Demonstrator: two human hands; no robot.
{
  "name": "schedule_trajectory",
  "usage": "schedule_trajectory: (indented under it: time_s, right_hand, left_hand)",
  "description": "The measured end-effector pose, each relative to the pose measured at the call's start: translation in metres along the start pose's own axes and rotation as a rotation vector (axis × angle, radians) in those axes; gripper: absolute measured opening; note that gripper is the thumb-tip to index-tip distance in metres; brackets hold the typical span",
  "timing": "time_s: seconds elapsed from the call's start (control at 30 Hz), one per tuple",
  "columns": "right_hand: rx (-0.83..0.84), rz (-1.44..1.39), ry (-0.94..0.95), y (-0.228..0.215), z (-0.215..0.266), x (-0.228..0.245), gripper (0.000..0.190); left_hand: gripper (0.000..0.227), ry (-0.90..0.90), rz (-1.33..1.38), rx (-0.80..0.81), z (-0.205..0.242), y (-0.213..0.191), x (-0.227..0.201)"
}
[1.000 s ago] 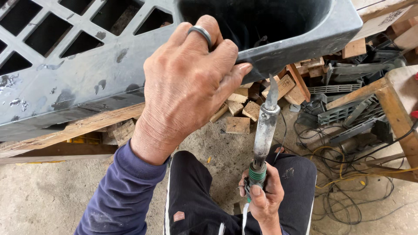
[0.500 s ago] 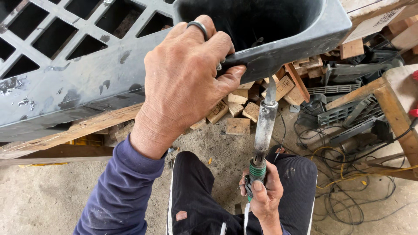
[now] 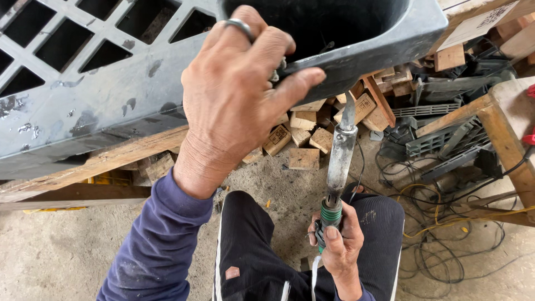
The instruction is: The person uses a soldering iron to melt and smooth the edge of a large gray plastic crate, then uses pliers to trim excess material. The person works on the crate's edge, applying heat and removing material to repair or modify it.
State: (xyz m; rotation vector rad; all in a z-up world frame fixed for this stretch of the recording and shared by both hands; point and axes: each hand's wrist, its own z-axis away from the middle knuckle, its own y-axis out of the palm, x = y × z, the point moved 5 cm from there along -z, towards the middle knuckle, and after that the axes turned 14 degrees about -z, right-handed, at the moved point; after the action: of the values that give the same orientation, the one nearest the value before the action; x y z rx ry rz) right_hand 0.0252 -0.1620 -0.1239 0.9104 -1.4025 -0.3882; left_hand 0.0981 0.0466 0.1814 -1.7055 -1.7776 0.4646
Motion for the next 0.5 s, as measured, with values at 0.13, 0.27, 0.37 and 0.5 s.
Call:
schedule_trajectory:
  time_s: [0.13, 0.27, 0.37, 0.5]
  right_hand:
    - [-0.030, 0.043, 0.021, 0.000, 0.003, 0.004, 0.061]
    - [-0.064, 0.120, 0.007, -0.002, 0.004, 0.012, 0.061]
    - [-0.089, 0.177, -0.022, -0.004, -0.001, 0.020, 0.061]
    - [-0.115, 0.234, -0.057, -0.006, 0.002, 0.030, 0.063]
  left_hand:
    - [0.010, -0.257, 0.360, -0.455, 0.027, -0.013, 0.007]
    - [0.011, -0.824, 0.839, -0.282, 0.093, 0.022, -0.034]
    - [0.033, -1.452, 1.337, 0.174, 0.135, 0.087, -0.072]
    - [0.030, -1.339, 1.649, -0.262, 0.116, 0.108, -0.082]
